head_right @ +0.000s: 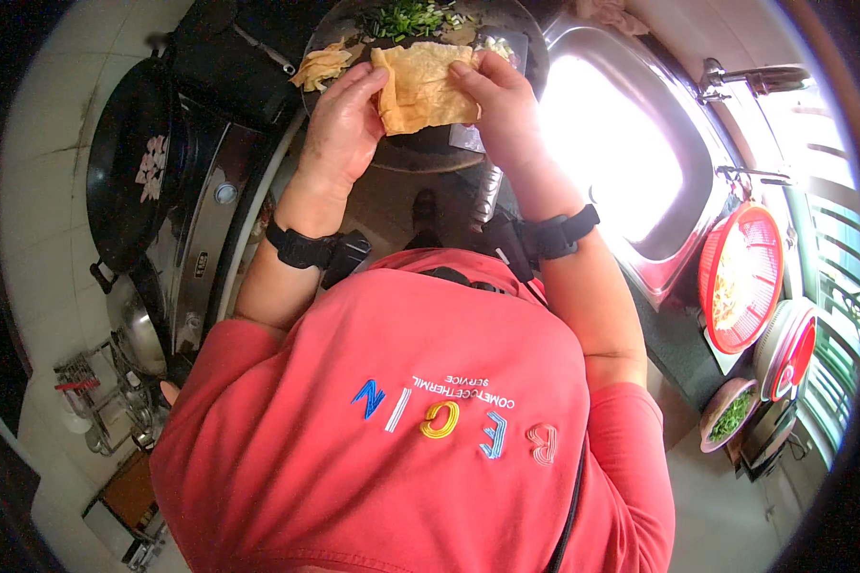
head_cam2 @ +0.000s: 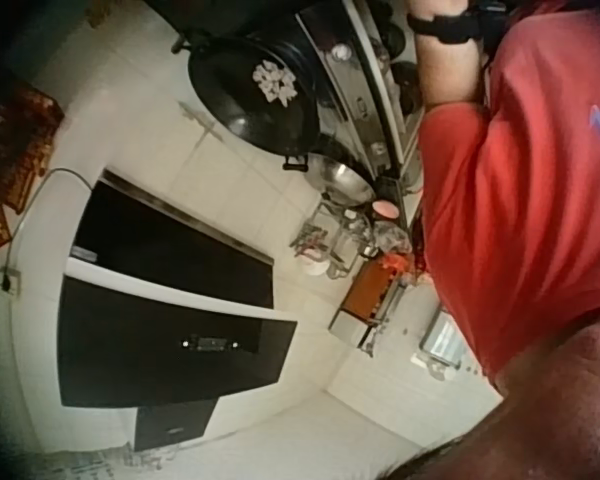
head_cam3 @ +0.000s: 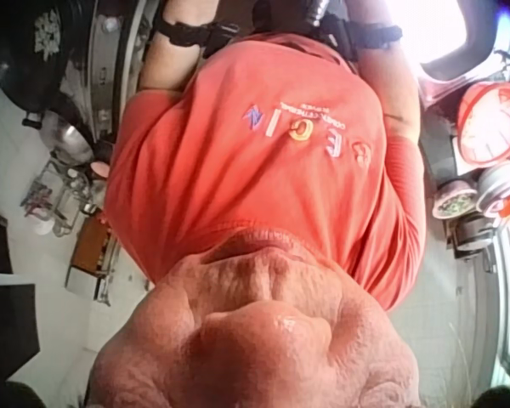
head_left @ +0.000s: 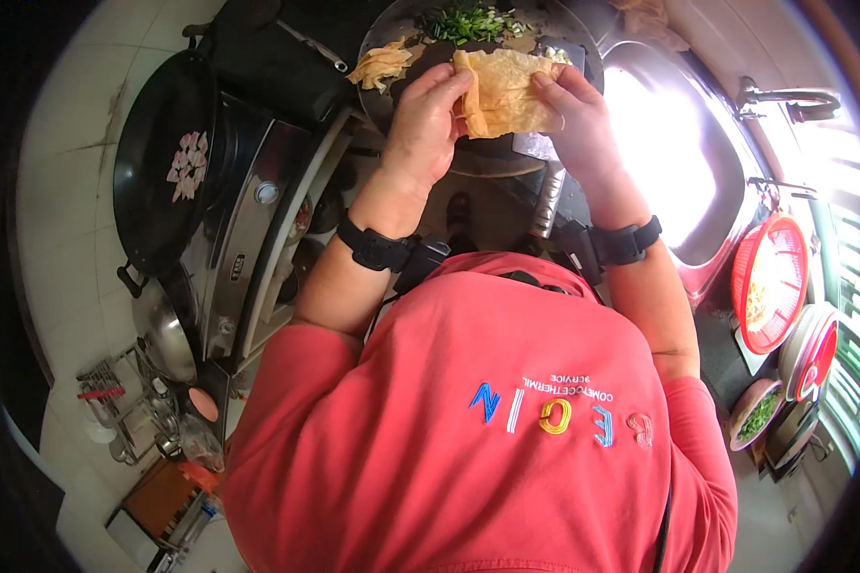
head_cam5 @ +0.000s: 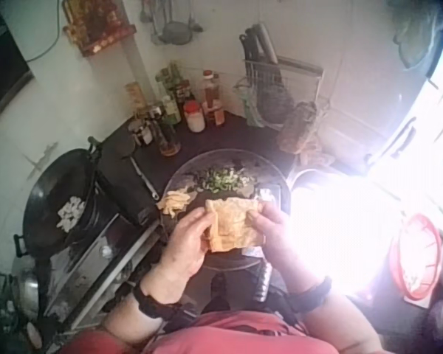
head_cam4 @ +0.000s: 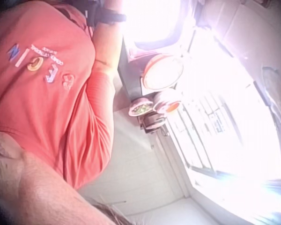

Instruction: The recorder is stuffing and rolling tofu skins with a meat and vegetable mixture in a kitchen.

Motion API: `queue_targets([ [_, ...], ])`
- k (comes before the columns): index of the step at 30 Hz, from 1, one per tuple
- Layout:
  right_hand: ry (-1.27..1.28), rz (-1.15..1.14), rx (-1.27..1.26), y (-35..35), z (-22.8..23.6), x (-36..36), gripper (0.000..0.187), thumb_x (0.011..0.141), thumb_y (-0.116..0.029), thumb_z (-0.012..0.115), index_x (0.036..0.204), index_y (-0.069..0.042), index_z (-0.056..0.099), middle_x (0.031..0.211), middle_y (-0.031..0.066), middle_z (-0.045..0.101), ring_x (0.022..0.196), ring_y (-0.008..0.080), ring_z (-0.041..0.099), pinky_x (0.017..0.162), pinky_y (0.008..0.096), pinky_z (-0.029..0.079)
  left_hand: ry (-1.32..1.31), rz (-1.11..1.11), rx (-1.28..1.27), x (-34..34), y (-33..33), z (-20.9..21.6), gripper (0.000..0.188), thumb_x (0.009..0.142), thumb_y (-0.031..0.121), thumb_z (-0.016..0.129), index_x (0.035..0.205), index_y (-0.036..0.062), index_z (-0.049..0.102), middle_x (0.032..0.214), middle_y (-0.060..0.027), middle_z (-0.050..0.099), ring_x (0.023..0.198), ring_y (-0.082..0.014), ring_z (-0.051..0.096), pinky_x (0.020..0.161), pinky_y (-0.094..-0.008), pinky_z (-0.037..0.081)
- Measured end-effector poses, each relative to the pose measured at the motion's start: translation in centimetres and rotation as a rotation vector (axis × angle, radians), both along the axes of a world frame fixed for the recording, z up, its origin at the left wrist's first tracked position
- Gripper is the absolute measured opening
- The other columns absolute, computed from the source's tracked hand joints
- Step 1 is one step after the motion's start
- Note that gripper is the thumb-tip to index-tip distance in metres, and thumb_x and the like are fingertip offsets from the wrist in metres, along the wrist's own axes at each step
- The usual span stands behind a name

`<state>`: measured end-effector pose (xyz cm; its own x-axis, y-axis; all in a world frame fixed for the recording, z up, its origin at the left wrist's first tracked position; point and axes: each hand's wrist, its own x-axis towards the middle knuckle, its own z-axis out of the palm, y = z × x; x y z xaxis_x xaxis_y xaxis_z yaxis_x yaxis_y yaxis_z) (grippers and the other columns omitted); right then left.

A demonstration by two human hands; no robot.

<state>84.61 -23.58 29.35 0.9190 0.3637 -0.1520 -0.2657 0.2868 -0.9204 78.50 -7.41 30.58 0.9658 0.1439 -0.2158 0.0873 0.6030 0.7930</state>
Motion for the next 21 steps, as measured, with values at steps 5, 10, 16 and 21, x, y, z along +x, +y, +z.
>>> queue_targets([
  [5, 0.149, 0.027, -0.025, 0.0, 1.2, -0.5, 0.022, 0.09, -0.019, 0.06, 0.107, -0.006, 0.058, 0.09, 0.0007, 0.062, 0.074, 0.0066, 0.058, 0.058, 0.0215, 0.046, 0.058, -0.014, 0.041, 0.0, -0.1, 0.2, 0.021, 0.092, 0.018, 0.056, 0.104, 0.0003, 0.058, 0.094, -0.0053, 0.062, 0.082, -0.0128, 0.062, 0.073, -0.026, 0.052],
  [10, -0.195, -0.009, -0.254, 1.1, 1.7, -1.1, 0.02, 0.091, -0.02, 0.059, 0.101, -0.003, 0.06, 0.084, 0.0017, 0.062, 0.074, 0.0058, 0.055, 0.06, 0.0218, 0.046, -0.004, 0.018, 0.18, 0.9, -1.0, -0.8, 0.02, 0.092, 0.013, 0.055, 0.107, -0.0003, 0.056, 0.1, -0.0053, 0.062, 0.088, -0.0131, 0.061, 0.077, -0.0265, 0.051],
  [16, -0.292, -0.267, -0.297, 2.1, 0.5, -1.4, 0.018, 0.092, -0.019, 0.059, 0.094, -0.002, 0.061, 0.078, 0.0023, 0.061, 0.071, 0.0058, 0.054, 0.059, 0.0206, 0.045, -0.062, 0.2, 0.15, 2.0, -2.6, -2.4, 0.016, 0.093, 0.01, 0.054, 0.105, 0.0005, 0.055, 0.098, -0.0064, 0.063, 0.085, -0.0135, 0.062, 0.077, -0.0268, 0.05],
  [21, -0.084, -0.289, -0.098, -0.1, 2.6, 0.2, 0.017, 0.094, -0.018, 0.056, 0.1, -0.002, 0.056, 0.086, 0.0036, 0.059, 0.081, 0.0117, 0.057, 0.067, 0.0235, 0.05, -0.049, 0.39, -0.011, 2.8, 0.2, -2.4, 0.009, 0.093, 0.01, 0.054, 0.099, 0.0042, 0.055, 0.093, -0.0036, 0.061, 0.084, -0.0148, 0.061, 0.076, -0.0284, 0.05],
])
